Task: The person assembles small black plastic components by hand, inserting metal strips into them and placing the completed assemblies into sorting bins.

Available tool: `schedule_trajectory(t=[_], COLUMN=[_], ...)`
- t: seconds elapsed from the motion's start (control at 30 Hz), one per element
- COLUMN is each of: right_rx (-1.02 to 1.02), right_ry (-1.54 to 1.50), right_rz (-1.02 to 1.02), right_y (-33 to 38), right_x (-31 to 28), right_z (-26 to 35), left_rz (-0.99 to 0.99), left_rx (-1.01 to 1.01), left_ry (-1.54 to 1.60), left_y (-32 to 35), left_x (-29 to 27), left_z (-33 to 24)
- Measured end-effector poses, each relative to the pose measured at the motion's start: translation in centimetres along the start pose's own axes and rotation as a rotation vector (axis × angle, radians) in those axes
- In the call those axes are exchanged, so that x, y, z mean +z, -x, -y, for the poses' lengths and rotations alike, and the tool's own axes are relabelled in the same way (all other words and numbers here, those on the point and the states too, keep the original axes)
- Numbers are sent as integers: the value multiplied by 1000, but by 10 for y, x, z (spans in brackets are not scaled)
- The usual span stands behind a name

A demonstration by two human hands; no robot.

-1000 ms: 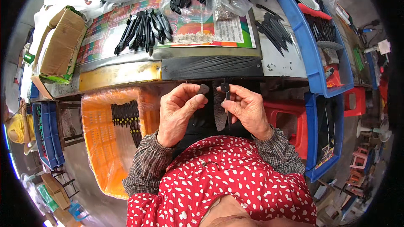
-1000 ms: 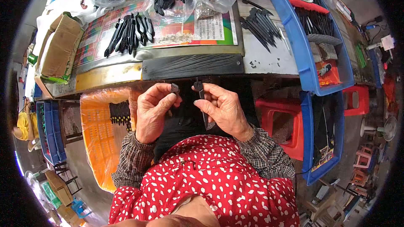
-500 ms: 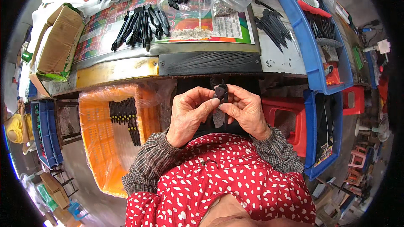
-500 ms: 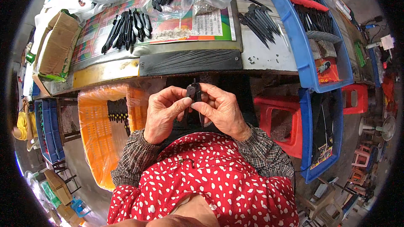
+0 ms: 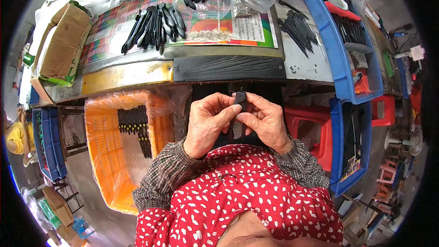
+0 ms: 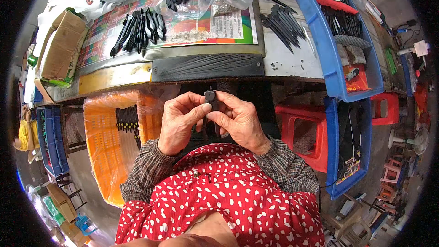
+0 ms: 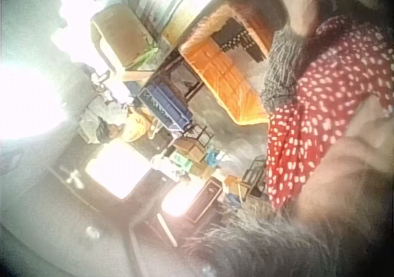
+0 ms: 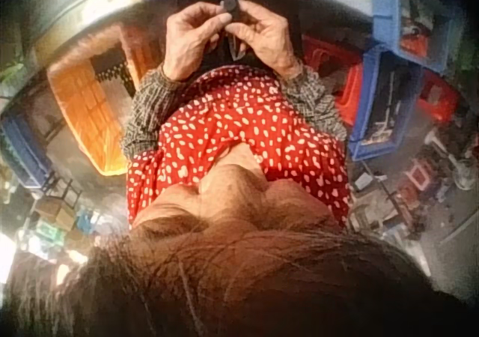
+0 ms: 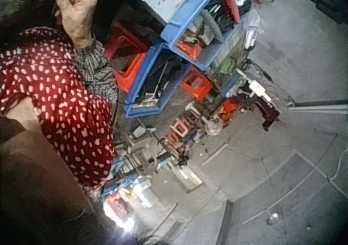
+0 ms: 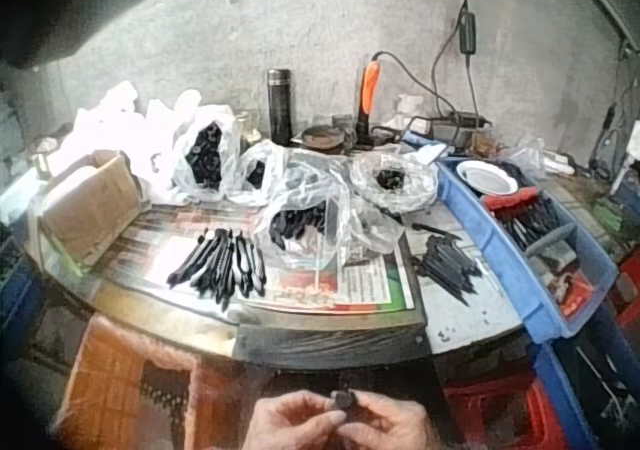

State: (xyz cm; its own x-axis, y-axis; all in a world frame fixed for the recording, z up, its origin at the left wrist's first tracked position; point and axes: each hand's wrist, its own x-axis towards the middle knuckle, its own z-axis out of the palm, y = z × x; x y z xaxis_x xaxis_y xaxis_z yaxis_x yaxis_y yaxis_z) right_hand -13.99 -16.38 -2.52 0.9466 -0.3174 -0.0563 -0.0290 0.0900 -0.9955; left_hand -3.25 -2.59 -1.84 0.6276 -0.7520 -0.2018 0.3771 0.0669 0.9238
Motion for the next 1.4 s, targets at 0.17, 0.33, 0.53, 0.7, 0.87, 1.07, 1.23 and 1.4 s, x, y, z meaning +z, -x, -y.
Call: schedule_trajectory(t=[0.17, 0.33, 0.53, 0.7, 0.87, 1.07, 1.23, 1.4], right_rx=[-10, -42, -14, -17, -2, -15, -13, -19], right_ry=[-9, 31, 50, 51, 66, 55, 63, 77], right_rz=[-18, -18, 14, 5, 24, 21, 0, 3], right_y=[1, 0, 0, -1, -3, -5, -5, -6], right_x=[3, 4, 4, 5, 2, 4, 6, 6], right_z=[-3, -4, -2, -6, -10, -13, -18, -21], left_rz=[-7, -8, 3, 22, 35, 29, 36, 45], left_rx=[-13, -23, -23, -22, -20, -32, -66, -61], left_ry=[14, 26, 49, 43, 31, 15, 23, 52], left_y=[0, 0, -2, -5, -8, -8, -9, -9], left_x=[1, 0, -3, -5, -9, -11, -13, -14], left_z=[0, 1, 7, 8, 14, 16, 14, 21])
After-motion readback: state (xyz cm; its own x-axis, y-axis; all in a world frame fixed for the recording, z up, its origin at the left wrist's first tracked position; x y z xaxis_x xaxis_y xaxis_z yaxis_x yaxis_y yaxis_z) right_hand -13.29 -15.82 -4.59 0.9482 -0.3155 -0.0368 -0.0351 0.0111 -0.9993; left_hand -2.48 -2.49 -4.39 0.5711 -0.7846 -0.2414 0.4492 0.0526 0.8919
